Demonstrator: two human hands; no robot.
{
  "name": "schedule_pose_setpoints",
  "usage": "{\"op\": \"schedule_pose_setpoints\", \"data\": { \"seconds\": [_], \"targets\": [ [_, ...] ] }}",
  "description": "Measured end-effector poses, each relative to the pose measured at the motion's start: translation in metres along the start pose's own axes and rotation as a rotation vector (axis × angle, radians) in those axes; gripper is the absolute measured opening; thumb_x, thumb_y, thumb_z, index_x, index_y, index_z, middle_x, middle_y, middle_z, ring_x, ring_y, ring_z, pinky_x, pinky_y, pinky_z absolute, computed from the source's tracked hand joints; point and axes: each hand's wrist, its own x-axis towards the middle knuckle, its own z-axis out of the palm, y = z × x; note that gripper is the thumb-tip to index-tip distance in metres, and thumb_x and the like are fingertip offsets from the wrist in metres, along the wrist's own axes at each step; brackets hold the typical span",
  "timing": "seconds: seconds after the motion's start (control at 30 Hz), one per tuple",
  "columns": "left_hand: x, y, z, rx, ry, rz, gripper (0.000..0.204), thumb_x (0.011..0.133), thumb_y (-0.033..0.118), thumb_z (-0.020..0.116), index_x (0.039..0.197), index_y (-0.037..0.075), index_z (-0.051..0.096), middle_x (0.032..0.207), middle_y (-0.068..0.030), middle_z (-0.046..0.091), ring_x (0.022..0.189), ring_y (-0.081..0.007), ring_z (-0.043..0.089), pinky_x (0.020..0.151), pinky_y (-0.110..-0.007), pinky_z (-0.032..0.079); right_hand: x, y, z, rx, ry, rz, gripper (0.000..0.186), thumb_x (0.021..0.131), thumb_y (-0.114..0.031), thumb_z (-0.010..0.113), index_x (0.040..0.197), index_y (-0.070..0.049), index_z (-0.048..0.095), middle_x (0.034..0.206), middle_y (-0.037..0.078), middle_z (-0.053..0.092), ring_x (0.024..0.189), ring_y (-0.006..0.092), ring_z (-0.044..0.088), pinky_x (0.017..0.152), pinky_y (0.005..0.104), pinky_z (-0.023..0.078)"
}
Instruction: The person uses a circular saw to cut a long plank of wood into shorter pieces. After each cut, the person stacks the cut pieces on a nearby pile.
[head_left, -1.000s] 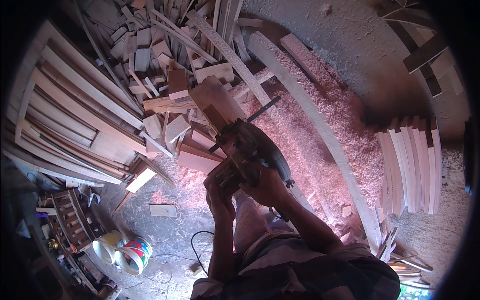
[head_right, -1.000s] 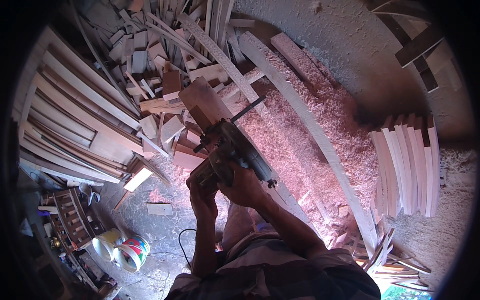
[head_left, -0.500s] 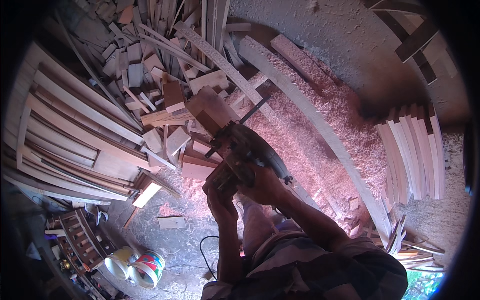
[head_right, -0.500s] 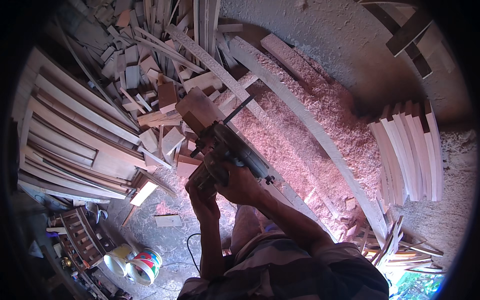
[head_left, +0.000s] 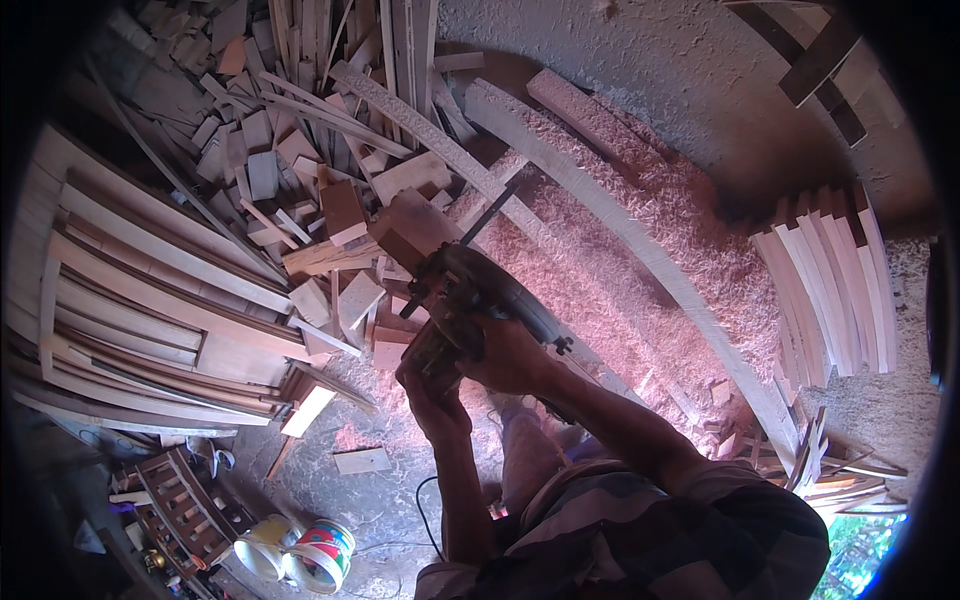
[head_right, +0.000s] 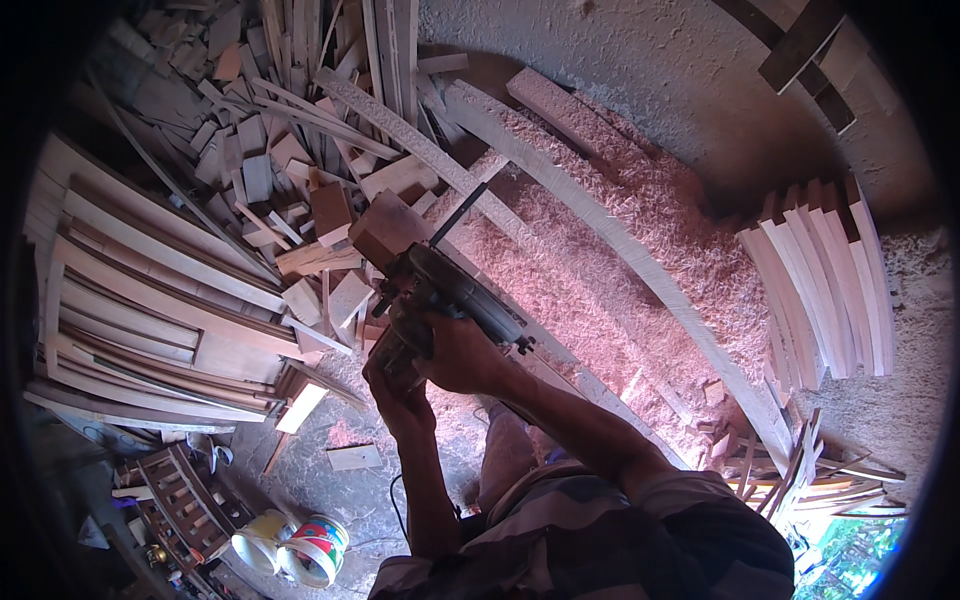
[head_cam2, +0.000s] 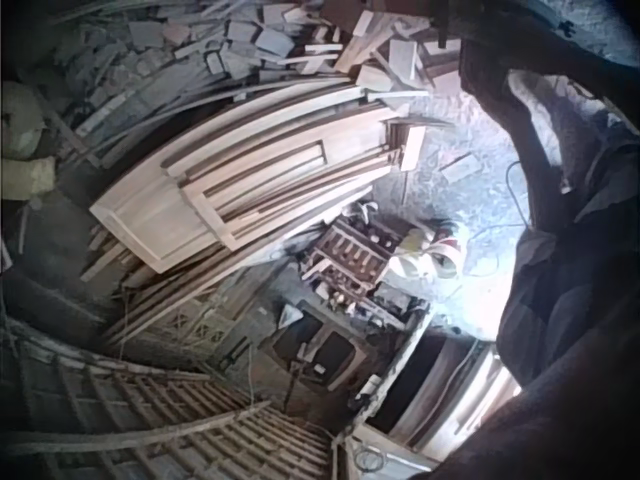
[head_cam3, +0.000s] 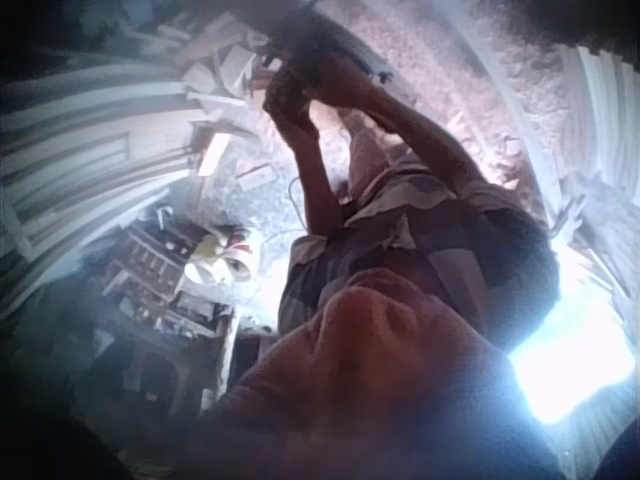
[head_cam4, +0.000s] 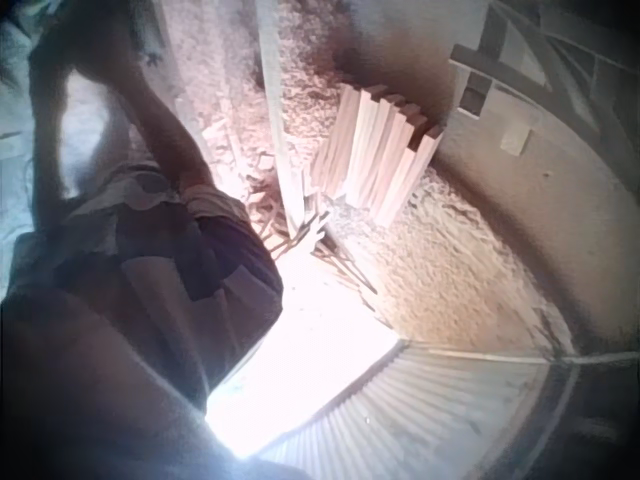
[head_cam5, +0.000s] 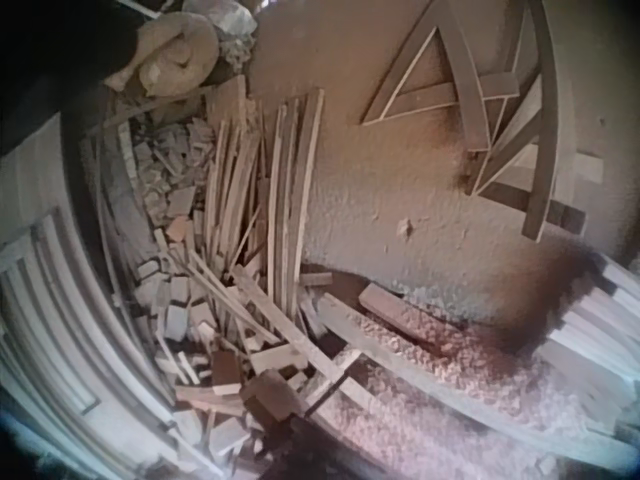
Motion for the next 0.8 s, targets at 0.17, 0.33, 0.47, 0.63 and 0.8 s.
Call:
{"op": "schedule_pose_setpoints", "data": {
  "seconds": [0.17, 0.33, 0.47, 0.63, 0.8],
  "targets": [
    [0.039, 0.01, -0.006, -0.037, -0.051, 0.031, 0.049, 0.107, 0.045, 0.045, 0.142, 0.009, 0.049, 0.141, -0.0155, 0.057, 0.128, -0.0276, 0.06, 0.104, -0.042, 0.054, 0.037, -0.01, 0.009, -0.035, 0.044, -0.039, 0.054, 0.077, -0.023, 0.08, 0.122, 0.0, 0.063, 0.099, 0.028, 0.071, 0.095, 0.0435, 0.071, 0.084, 0.0475, 0.058],
    [0.085, 0.027, -0.014, -0.083, -0.049, 0.077, 0.048, 0.105, 0.043, 0.051, 0.14, 0.011, 0.047, 0.141, -0.0145, 0.055, 0.129, -0.0286, 0.057, 0.101, -0.04, 0.056, 0.082, -0.025, 0.02, -0.068, 0.047, -0.12, 0.052, 0.077, -0.022, 0.076, 0.122, 0.0, 0.063, 0.097, 0.027, 0.072, 0.094, 0.0429, 0.071, 0.084, 0.0477, 0.059],
    [0.102, 0.048, -0.002, -0.101, -0.14, 0.235, 0.055, 0.103, 0.046, 0.055, 0.145, 0.011, 0.044, 0.148, -0.0147, 0.05, 0.135, -0.0287, 0.051, 0.111, -0.046, 0.048, 0.099, -0.042, 0.011, -0.034, 0.06, -0.239, 0.052, 0.078, -0.02, 0.076, 0.125, -0.002, 0.063, 0.098, 0.025, 0.073, 0.095, 0.0397, 0.072, 0.085, 0.0452, 0.059],
    [0.075, 0.061, 0.027, 0.0, -0.34, 0.396, 0.068, 0.101, 0.052, 0.056, 0.149, 0.009, 0.038, 0.154, -0.0151, 0.041, 0.14, -0.0313, 0.046, 0.117, -0.047, 0.043, 0.064, -0.051, -0.017, -0.033, 0.166, -0.42, 0.054, 0.081, -0.017, 0.078, 0.131, -0.004, 0.061, 0.107, 0.022, 0.073, 0.1, 0.0335, 0.073, 0.087, 0.0407, 0.059],
    [0.008, 0.022, 0.031, 0.091, -0.413, 0.162, 0.079, 0.101, 0.064, 0.046, 0.154, 0.006, 0.034, 0.156, -0.014, 0.04, 0.143, -0.0315, 0.042, 0.12, -0.047, 0.036, -0.035, -0.032, -0.072, 0.007, 0.229, -0.299, 0.06, 0.084, -0.019, 0.078, 0.137, -0.004, 0.056, 0.117, 0.02, 0.07, 0.106, 0.0297, 0.071, 0.09, 0.0397, 0.057]
  ]
}}
